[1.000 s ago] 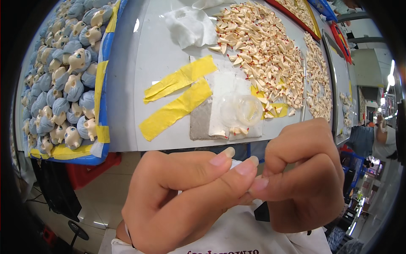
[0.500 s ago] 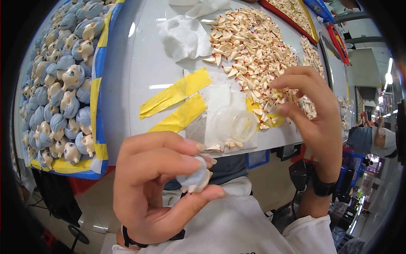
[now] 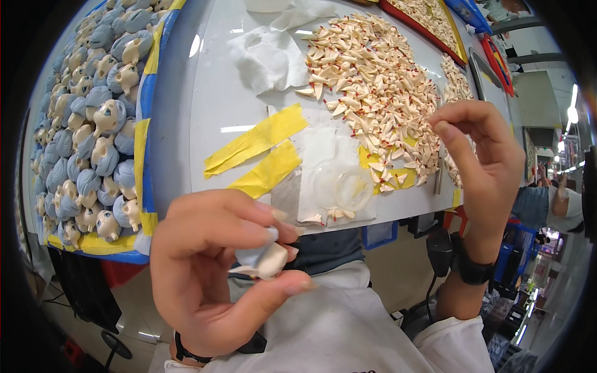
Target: The person assembles small doll heads by inserting individual strands of light-colored hair into the top of each head. They pick up a doll head from a blue tray, insert a hair strand, and place the finished head back on the tray. This process is repeated continuously.
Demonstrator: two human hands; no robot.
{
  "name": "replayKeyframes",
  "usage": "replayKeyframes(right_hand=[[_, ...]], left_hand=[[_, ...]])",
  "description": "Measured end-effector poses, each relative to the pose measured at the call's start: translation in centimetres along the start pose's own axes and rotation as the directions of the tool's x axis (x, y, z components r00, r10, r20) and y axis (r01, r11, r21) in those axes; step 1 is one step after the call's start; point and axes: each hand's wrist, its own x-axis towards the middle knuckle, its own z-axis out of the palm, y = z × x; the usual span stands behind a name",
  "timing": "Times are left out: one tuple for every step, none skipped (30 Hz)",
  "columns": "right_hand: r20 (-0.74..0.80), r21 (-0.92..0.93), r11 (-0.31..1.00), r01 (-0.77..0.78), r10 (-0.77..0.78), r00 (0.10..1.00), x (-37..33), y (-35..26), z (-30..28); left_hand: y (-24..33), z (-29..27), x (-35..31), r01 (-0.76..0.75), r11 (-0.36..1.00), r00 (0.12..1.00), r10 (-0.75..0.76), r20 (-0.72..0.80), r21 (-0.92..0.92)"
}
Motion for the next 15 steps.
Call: replayKeyframes(right_hand=[[-0.022,0.073,0.996,-0.053,0.055,0.998,-0.3,-0.5,-0.3],[-0.042,0.144,0.984,-0.104,0.111,0.993,-0.6,-0.9,-0.6],[-0.083,0.213,0.968,-0.133,0.153,0.985,-0.9,-1.2,-0.6],[-0.062,0.276,0.951,-0.142,0.165,0.984,-1.3,-1.3,-0.8],[-0.038,0.339,0.928,-0.153,0.176,0.984,-1.7,-1.3,-1.2],[-0.013,0.401,0.901,-0.164,0.185,0.983,-2.1,-1.3,-1.5],[0.019,0.465,0.869,-0.170,0.182,0.983,-2.5,-1.2,-1.5],[0.050,0.524,0.833,-0.180,0.180,0.982,-2.8,-1.0,-1.4],[0.081,0.580,0.792,-0.190,0.176,0.981,-3.1,-1.1,-1.3],[0.094,0.574,0.786,-0.228,0.213,0.972,-3.5,-1.3,-1.2],[0.107,0.568,0.779,-0.266,0.251,0.962,-4.0,-1.7,-1.1],[0.118,0.561,0.770,-0.304,0.289,0.950,-4.2,-2.1,-0.9],[0.126,0.543,0.763,-0.352,0.340,0.932,-4.2,-2.8,-0.6],[0.114,0.496,0.812,-0.307,0.290,0.950,-4.1,-2.8,-0.3],[0.104,0.447,0.856,-0.259,0.238,0.966,-3.8,-2.8,0.0]], left_hand=[[0.1,0.2,-0.4,0.033,0.998,0.998,-0.035,-0.052,-0.047],[0.1,0.2,-0.5,0.037,0.998,0.996,-0.041,-0.073,-0.059],[0.0,0.3,-0.7,0.041,0.997,0.994,-0.048,-0.095,-0.071],[-0.1,0.2,-0.7,0.022,0.999,0.996,-0.026,-0.089,-0.045],[-0.2,0.0,-0.7,0.004,1.000,0.996,-0.006,-0.085,-0.017],[-0.3,-0.3,-0.7,-0.051,0.998,0.998,0.051,-0.031,0.027],[-0.5,-0.7,-0.8,-0.107,0.992,0.994,0.106,0.024,0.068],[-0.7,-0.9,-0.7,-0.149,0.986,0.987,0.144,0.070,0.080],[-0.9,-1.1,-0.7,-0.192,0.978,0.977,0.181,0.115,0.087],[-1.0,-1.1,-0.6,-0.219,0.973,0.967,0.207,0.146,0.069],[-1.0,-1.1,-0.6,-0.219,0.974,0.966,0.209,0.151,0.050],[-1.0,-1.1,-0.6,-0.219,0.975,0.965,0.211,0.155,0.032],[-0.6,-0.8,-0.7,-0.191,0.981,0.974,0.186,0.131,0.022],[-0.3,-0.6,-0.9,-0.142,0.990,0.985,0.141,0.103,0.005],[0.1,-0.3,-1.0,-0.094,0.995,0.993,0.095,0.075,-0.015]])
